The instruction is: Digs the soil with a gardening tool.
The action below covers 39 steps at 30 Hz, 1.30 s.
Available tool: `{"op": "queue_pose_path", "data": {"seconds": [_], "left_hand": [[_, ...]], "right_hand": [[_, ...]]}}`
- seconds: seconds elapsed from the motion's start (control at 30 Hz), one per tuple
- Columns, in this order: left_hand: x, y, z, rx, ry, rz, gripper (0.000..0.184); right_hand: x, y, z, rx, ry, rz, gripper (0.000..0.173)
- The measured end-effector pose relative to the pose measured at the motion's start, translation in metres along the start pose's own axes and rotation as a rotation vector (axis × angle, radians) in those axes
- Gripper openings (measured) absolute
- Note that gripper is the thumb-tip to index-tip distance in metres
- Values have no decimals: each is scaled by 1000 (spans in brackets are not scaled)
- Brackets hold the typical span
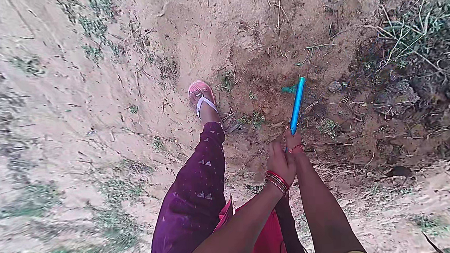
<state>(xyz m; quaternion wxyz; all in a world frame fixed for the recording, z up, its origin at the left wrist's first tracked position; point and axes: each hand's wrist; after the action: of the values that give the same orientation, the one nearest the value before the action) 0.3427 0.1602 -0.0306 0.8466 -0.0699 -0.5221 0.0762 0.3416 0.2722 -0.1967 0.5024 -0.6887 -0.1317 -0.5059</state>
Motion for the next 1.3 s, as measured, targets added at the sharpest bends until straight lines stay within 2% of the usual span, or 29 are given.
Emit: {"op": "queue_pose_path", "data": {"seconds": [0.03,0.07,0.1,0.17,0.23,0.33,0.47,0.57,0.63,0.73,0.83,0.9,1.0,1.07,1.17,1.3], "left_hand": [[-1,0,1,-4,2,-6,47],[-1,0,2,-6,14,-3,48],[-1,0,2,-3,30,8,47],[-2,2,1,-7,63,32,46],[-2,3,-1,-11,101,58,45],[-3,6,-5,-29,141,87,46],[-1,11,-7,-31,150,50,48],[0,11,-4,-51,151,45,51],[-1,12,-3,-55,140,33,50],[-2,12,-5,-71,134,18,49],[-2,15,-9,-64,148,43,50],[-2,16,-9,-63,155,53,51],[-3,16,-5,-59,148,44,52],[-5,15,-3,-37,152,63,52],[-7,14,-1,-3,138,73,53],[-9,12,-3,22,107,75,53]], "right_hand": [[-12,-14,1,-57,58,-144,53],[-27,-13,12,-95,31,-149,52],[-35,-12,24,-140,-25,-107,53],[-50,0,50,-142,-272,137,55],[-15,-70,14,34,-134,-106,53],[53,-162,-22,124,-64,-109,44],[95,-224,28,63,-70,198,43],[97,-224,78,-105,-54,530,48],[84,-214,96,-211,-6,779,50],[53,-213,98,-314,102,1079,56],[31,-236,84,-453,108,1232,55],[27,-249,72,-548,38,1284,51],[35,-246,60,-561,-102,1256,52],[40,-230,48,-638,-216,1186,45],[50,-193,34,-766,-378,941,36],[50,-155,20,-433,-395,686,41]]}}
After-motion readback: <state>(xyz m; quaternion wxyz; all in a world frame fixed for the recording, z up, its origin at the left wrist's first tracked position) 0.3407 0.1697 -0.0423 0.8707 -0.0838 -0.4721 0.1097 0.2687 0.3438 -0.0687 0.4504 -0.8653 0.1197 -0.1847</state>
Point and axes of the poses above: each hand's wrist, its own x-axis away from the middle knuckle, its own y-axis out of the palm, z = x × y, and after that the axes turned 2 degrees about z, right-handed
